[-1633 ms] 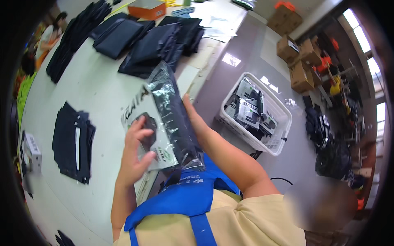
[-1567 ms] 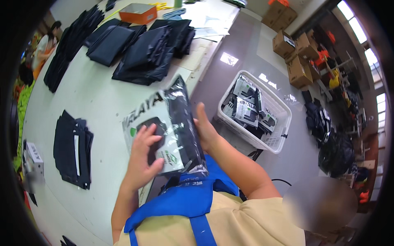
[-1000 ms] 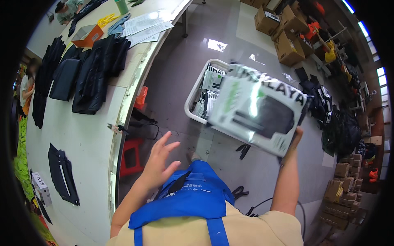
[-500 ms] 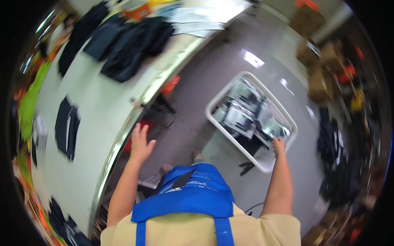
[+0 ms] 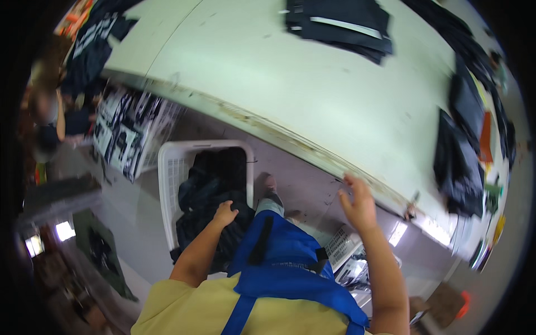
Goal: The person folds dark-colored jackets on a white table. They smooth the fabric, fold the sleeves, and fold the body into a compact rectangle. The folded jackets are stacked on the table.
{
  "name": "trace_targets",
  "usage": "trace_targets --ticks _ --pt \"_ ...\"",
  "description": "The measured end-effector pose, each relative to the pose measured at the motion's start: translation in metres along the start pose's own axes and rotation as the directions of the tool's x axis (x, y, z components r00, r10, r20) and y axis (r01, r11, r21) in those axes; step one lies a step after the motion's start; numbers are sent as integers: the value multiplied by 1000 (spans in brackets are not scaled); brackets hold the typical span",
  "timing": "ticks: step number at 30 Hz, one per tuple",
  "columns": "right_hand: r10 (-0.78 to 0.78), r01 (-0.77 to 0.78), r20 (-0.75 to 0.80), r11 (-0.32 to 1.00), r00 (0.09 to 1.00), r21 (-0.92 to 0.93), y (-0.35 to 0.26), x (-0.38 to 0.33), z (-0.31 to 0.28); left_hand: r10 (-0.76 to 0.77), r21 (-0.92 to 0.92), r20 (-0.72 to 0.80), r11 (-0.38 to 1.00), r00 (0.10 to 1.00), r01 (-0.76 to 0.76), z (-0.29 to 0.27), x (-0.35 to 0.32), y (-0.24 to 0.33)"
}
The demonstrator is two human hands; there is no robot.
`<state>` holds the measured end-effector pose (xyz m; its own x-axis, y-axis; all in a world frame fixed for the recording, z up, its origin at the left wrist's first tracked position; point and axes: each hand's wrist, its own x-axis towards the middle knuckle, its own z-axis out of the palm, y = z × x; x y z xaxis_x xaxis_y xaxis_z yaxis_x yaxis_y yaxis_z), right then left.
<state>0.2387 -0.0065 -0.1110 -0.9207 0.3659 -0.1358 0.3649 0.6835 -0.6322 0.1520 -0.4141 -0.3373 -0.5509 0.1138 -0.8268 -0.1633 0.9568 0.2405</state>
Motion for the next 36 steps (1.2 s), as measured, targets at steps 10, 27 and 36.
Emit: trace_targets --ticks 10,27,36 --pt "-427 447 157 755 890 -479 -57 195 101 -365 -38 193 925 911 378 65 150 -70" --pt "-432 465 181 758 883 -458 -56 191 100 -289 -883 -141 -396 947 -252 -83 -147 -129" --pt "-706 620 595 675 384 400 -234 104 138 -101 -324 -936 -130 338 -937 -304 -315 -46"
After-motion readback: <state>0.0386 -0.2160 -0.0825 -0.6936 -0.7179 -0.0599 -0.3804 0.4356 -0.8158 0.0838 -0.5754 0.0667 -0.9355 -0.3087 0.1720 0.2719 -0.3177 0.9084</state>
